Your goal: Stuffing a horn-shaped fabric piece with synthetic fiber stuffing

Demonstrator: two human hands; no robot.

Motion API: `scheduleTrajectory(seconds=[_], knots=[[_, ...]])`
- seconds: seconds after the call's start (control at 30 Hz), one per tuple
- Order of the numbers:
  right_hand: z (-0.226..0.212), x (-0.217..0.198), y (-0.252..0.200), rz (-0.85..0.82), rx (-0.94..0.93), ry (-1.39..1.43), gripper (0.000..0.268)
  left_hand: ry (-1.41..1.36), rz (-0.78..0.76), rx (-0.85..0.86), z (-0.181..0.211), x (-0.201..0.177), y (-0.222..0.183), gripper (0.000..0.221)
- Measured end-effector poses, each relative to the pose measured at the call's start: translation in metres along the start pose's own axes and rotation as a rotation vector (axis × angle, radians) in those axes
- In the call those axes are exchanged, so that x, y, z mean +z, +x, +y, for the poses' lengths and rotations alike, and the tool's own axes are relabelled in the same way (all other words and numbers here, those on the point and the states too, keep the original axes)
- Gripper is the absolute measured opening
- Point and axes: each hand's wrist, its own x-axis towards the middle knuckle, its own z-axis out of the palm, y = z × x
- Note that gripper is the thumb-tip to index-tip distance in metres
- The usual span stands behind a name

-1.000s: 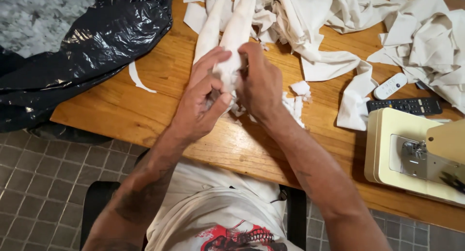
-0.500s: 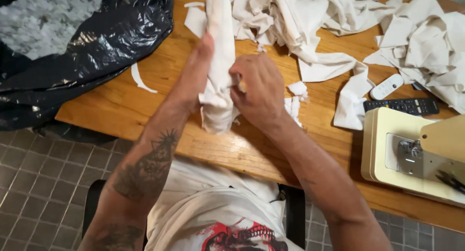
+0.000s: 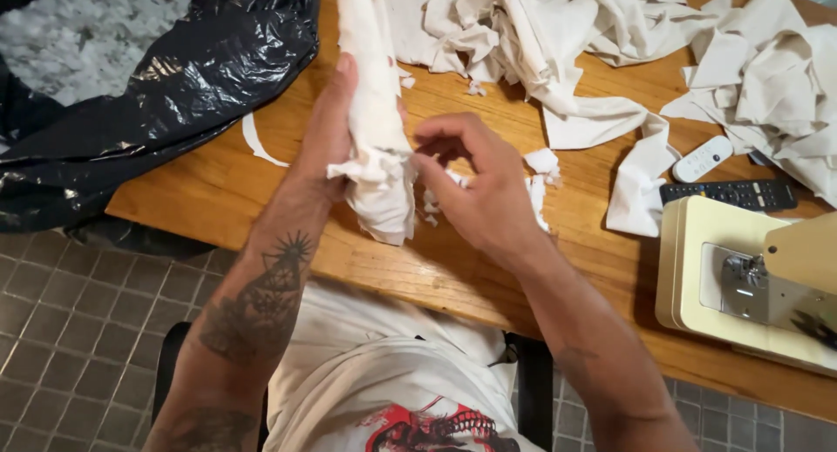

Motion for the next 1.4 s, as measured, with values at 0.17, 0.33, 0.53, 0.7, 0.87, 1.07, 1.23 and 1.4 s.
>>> scheduleTrajectory(seconds=[0.17, 0.33, 0.53, 0.7, 0.87, 1.07, 1.23, 1.4], knots=[[-0.011, -0.035, -0.007, -0.234, 0.613, -0.394, 0.037, -0.390, -0.038, -0.029, -0.009, -0.017, 0.009, 0.081], [0.023, -0.032, -0.026, -0.452, 0.680, -0.458, 0.082, -0.356, -0.091, -0.002, -0.003, -0.016, 0.002, 0.084], [0.093, -0.018, -0.041, -0.361, 0.245, -0.501, 0.042, -0.288, -0.312, 0.137, 0.005, -0.021, 0.002, 0.078], [0.089, -0.022, -0.034, -0.274, 0.151, -0.639, 0.017, -0.012, -0.333, 0.152, 0.027, -0.021, -0.018, 0.113], [0.104, -0.014, -0.026, -0.388, 0.026, -0.473, 0.026, -0.151, -0.316, 0.128, 0.022, -0.010, -0.026, 0.096], [0.089, -0.024, -0.008, -0.395, 0.000, -0.521, 0.022, -0.195, -0.332, 0.158, 0.007, -0.017, -0.011, 0.073], [0.029, -0.029, -0.002, 0.114, -0.190, -0.354, 0.012, -0.080, -0.209, 0.060, 0.021, -0.002, -0.024, 0.106], [0.009, -0.004, -0.008, 0.152, -0.492, -0.261, 0.016, -0.101, -0.257, 0.163, -0.002, 0.006, -0.007, 0.087]])
